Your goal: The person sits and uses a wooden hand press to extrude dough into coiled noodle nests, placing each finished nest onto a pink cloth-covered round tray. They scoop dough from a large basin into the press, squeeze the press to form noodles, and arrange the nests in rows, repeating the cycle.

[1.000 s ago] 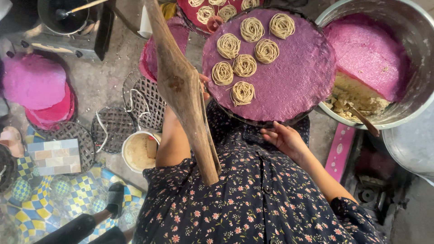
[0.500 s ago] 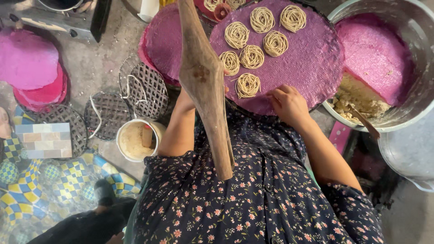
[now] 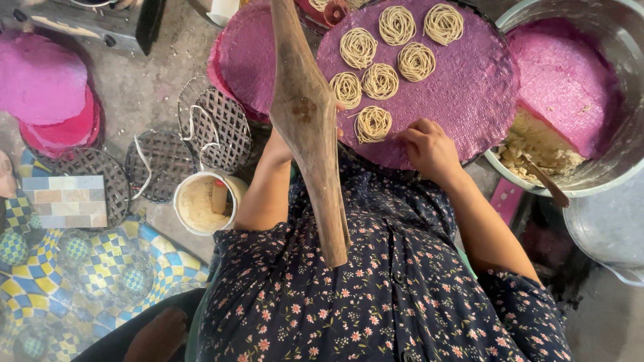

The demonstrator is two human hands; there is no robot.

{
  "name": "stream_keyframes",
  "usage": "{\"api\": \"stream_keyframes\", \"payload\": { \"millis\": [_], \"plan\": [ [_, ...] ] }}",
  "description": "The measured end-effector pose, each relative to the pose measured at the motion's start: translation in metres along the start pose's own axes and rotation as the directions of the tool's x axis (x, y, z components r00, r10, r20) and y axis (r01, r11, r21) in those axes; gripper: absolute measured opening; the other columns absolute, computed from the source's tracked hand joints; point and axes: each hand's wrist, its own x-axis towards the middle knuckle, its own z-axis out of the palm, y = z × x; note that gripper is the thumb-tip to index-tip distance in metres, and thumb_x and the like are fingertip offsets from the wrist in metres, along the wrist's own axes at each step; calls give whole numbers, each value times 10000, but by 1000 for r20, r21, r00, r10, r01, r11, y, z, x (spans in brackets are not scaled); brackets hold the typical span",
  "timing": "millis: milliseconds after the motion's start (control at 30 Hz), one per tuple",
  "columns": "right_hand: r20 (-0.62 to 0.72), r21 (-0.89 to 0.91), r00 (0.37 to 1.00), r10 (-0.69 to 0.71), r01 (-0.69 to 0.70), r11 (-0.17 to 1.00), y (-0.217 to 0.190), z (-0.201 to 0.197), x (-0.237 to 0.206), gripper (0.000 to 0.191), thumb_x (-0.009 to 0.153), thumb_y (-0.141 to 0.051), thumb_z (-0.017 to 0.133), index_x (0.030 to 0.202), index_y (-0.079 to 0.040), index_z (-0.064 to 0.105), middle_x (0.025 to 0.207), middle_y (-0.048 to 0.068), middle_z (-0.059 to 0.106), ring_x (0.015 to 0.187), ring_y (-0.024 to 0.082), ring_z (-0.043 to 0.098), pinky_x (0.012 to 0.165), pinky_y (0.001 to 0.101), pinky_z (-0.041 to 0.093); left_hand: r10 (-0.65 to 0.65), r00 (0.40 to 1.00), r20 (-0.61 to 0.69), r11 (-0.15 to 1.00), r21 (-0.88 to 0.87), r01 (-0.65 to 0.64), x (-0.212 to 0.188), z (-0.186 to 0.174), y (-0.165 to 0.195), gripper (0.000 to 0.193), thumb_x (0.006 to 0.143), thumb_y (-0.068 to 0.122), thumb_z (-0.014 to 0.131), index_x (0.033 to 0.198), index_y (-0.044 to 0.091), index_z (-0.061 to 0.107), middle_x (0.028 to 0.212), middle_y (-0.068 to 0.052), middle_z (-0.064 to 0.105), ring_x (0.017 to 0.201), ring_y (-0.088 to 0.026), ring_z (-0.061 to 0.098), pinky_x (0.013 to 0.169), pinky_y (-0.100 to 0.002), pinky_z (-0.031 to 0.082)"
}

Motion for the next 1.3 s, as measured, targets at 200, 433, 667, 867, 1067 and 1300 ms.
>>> {"api": "stream_keyframes", "payload": {
  "millis": [200,433,667,867,1067,1300],
  "plan": [
    [63,-27,996,-61,63,998,-7,8,0,332,786,-22,655,1058,-162,784,1039,82,677,986,323,654,860,432,557,115,991,66,993,-3,-115,2,12,6,635,806,14,901,1356,11,583,1214,-157,725,979,-173,745,820,-357,669],
    [-89,42,996,16,-12,999,-11,-1,5,175,947,-76,672,1095,-106,759,1015,112,676,964,330,668,840,430,554,237,965,117,960,125,-251,7,7,-7,701,839,134,936,1418,22,558,1295,-141,696,1101,-226,695,940,-396,619],
    [-153,424,941,300,-212,880,-17,-71,5,215,1024,-122,662,1215,-31,698,1086,100,648,992,166,682,871,306,572,58,985,162,292,941,-172,53,48,-6,358,759,393,847,945,109,733,871,-125,754,824,-329,746,733,-442,591],
    [-350,403,930,112,41,914,-28,-131,29,461,1038,-146,521,1459,42,533,1128,132,562,1065,210,552,942,383,478,10,928,372,125,921,-370,77,133,-14,175,788,268,756,858,117,699,789,-111,732,705,-338,714,674,-485,554],
    [-365,-296,871,-330,227,928,-78,-159,12,519,953,-142,768,1349,96,529,1046,205,577,951,334,569,830,447,459,-318,847,426,134,905,-404,97,167,-7,189,759,316,769,866,167,724,801,-77,722,754,-318,715,688,-461,566],
    [-128,18,989,-78,81,997,-96,-212,-4,467,834,-80,799,1179,15,499,884,76,631,752,183,649,680,324,510,-230,788,571,216,820,-531,83,172,10,177,787,320,740,945,241,727,767,-61,715,716,-314,714,651,-475,558]
  ]
}}
